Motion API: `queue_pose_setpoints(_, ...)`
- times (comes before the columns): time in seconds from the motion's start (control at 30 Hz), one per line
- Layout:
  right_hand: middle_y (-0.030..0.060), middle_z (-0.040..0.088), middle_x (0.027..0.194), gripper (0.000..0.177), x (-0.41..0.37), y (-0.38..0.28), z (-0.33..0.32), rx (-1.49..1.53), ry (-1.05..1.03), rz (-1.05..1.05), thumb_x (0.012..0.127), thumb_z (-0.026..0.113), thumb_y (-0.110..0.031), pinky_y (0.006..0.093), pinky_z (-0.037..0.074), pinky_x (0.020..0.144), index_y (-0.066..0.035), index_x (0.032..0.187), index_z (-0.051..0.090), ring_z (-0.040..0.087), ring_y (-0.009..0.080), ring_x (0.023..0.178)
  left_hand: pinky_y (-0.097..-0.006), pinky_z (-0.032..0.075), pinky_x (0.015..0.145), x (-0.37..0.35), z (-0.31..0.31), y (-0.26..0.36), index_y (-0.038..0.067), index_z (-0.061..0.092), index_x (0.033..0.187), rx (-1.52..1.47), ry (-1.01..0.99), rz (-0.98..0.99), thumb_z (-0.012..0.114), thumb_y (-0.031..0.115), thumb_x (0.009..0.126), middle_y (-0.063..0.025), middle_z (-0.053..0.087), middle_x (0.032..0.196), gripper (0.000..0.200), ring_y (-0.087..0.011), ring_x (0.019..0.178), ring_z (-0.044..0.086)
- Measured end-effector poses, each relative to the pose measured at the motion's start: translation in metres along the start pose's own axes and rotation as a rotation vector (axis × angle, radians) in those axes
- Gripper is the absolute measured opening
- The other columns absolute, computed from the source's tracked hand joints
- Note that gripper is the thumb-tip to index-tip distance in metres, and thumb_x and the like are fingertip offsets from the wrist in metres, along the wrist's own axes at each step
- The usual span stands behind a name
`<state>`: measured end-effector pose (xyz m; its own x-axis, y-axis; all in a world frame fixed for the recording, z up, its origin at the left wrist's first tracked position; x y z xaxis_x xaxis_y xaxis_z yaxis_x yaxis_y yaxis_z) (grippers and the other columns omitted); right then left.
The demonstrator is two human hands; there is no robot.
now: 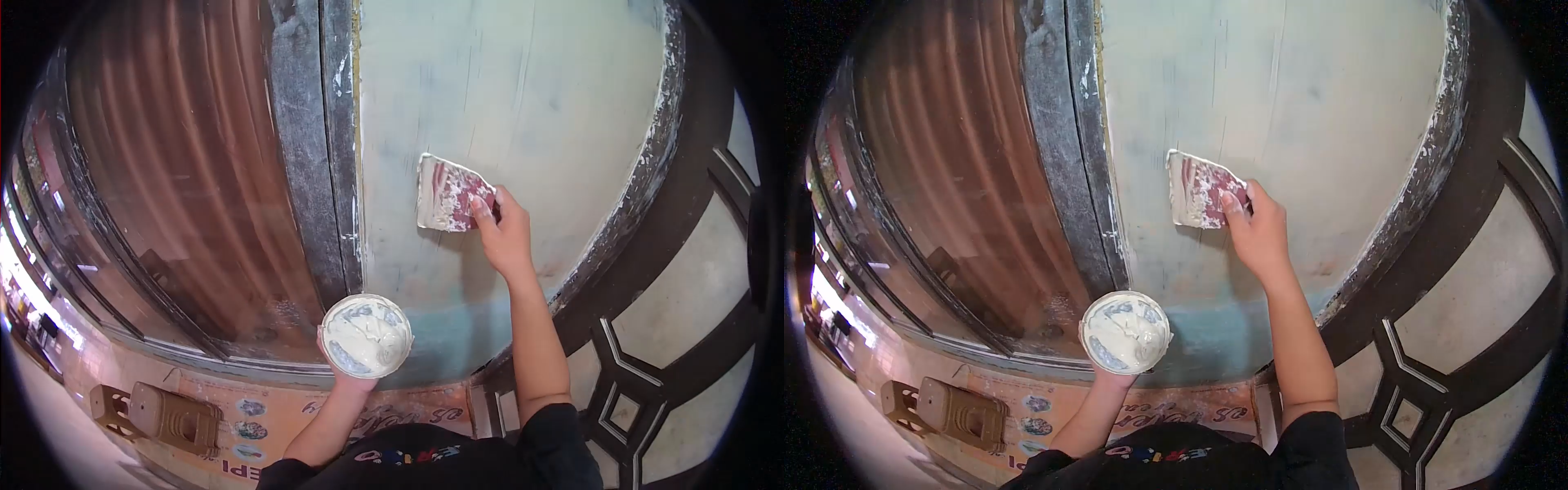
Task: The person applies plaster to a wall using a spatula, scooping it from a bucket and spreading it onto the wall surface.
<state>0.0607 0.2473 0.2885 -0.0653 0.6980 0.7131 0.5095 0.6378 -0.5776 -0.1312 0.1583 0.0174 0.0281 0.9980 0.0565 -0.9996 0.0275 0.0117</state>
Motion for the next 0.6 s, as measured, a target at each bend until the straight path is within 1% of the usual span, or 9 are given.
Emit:
queue_pose_setpoints(0.07,0.0079,0.054,0.064,0.024,0.008,-0.001,0.0,-0.16,0.015,-0.006,0.093,0.061,-0.022,0.0301,0.042,0.058,0.001,0.089,0.057,0.046,0.0128,0.059,-0.0647,0.032,0.106,0.001,-0.003,-0.002,0.017,0.049,0.137,-0.003,0.029,0.004,0.046,0.07,0.083,-0.0111,0.048,0.142,0.076,-0.0388,0.129,0.044)
queue_pose_setpoints(0.1,0.0079,0.054,0.064,0.024,0.007,0.0,0.0,-0.162,0.019,-0.004,0.093,0.061,-0.022,0.0301,0.042,0.058,0.001,0.089,0.057,0.046,0.0128,0.059,-0.0639,0.032,0.106,0.0,-0.004,-0.003,0.017,0.049,0.137,-0.013,0.032,0.003,0.046,0.07,0.083,-0.0113,0.048,0.142,0.076,-0.0385,0.129,0.045)
queue_pose_setpoints(0.13,0.0076,0.054,0.064,0.025,0.005,0.003,-0.001,-0.071,0.042,0.002,0.093,0.062,-0.023,0.0303,0.041,0.058,0.001,0.088,0.057,0.046,0.0125,0.059,-0.0632,0.033,0.106,0.0,-0.004,-0.003,0.016,0.049,0.137,-0.025,0.032,0.002,0.046,0.07,0.083,-0.0115,0.049,0.141,0.076,-0.0383,0.128,0.045)
queue_pose_setpoints(0.17,0.0073,0.054,0.064,0.026,0.004,0.006,-0.001,0.019,0.062,0.006,0.093,0.062,-0.024,0.0304,0.041,0.057,0.001,0.087,0.057,0.046,0.0121,0.06,-0.0558,0.036,0.107,-0.003,0.0,-0.003,0.016,0.049,0.137,0.054,0.021,0.003,0.041,0.07,0.084,-0.0103,0.049,0.14,0.076,-0.0351,0.128,0.046)
queue_pose_setpoints(0.3,0.0066,0.053,0.063,0.029,-0.004,0.025,0.001,0.058,0.048,0.025,0.093,0.062,-0.026,0.0305,0.041,0.057,0.001,0.085,0.056,0.044,0.0113,0.059,-0.0601,0.035,0.106,-0.007,0.008,-0.007,0.016,0.049,0.137,-0.012,-0.032,-0.064,0.042,0.071,0.082,-0.011,0.048,0.141,0.077,-0.0368,0.128,0.046)
queue_pose_setpoints(0.4,0.0058,0.052,0.062,0.029,-0.002,0.023,0.002,0.176,0.085,-0.007,0.093,0.062,-0.026,0.0303,0.04,0.056,0.001,0.084,0.056,0.041,0.011,0.059,-0.0602,0.035,0.106,-0.008,0.006,-0.007,0.016,0.049,0.137,-0.011,-0.018,-0.054,0.043,0.071,0.082,-0.0112,0.048,0.141,0.078,-0.037,0.128,0.046)
queue_pose_setpoints(0.5,0.0054,0.052,0.062,0.029,0.005,0.02,0.004,0.123,0.05,0.007,0.093,0.063,-0.025,0.0304,0.039,0.056,0.001,0.083,0.056,0.039,0.0107,0.06,-0.0608,0.034,0.106,-0.004,-0.009,-0.008,0.016,0.049,0.137,-0.004,0.029,-0.036,0.043,0.071,0.081,-0.0116,0.048,0.141,0.079,-0.0374,0.129,0.045)
queue_pose_setpoints(0.57,0.0047,0.05,0.062,0.029,0.007,0.015,0.006,-0.043,0.034,0.055,0.093,0.062,-0.025,0.0293,0.038,0.055,0.001,0.083,0.056,0.039,0.0099,0.06,-0.0608,0.034,0.106,-0.005,-0.01,-0.01,0.016,0.049,0.137,0.004,0.035,-0.041,0.044,0.072,0.081,-0.0117,0.048,0.141,0.079,-0.0375,0.129,0.045)
queue_pose_setpoints(0.6,0.0047,0.05,0.062,0.029,0.004,0.017,0.006,-0.044,0.036,0.059,0.093,0.062,-0.025,0.0293,0.038,0.055,0.001,0.083,0.056,0.039,0.0099,0.06,-0.0606,0.034,0.107,-0.008,-0.006,-0.01,0.016,0.048,0.137,-0.019,0.018,-0.048,0.044,0.072,0.081,-0.0118,0.049,0.141,0.08,-0.0373,0.129,0.045)
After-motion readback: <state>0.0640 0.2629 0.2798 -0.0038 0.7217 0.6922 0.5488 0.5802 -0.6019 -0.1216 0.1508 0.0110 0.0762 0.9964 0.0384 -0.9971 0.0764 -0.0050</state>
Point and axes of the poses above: each hand's wrist, its own x-axis towards the middle knuckle, its own z-axis out of the palm, y = z × x, the point moved 8 cm from there along x, towards the middle knuckle
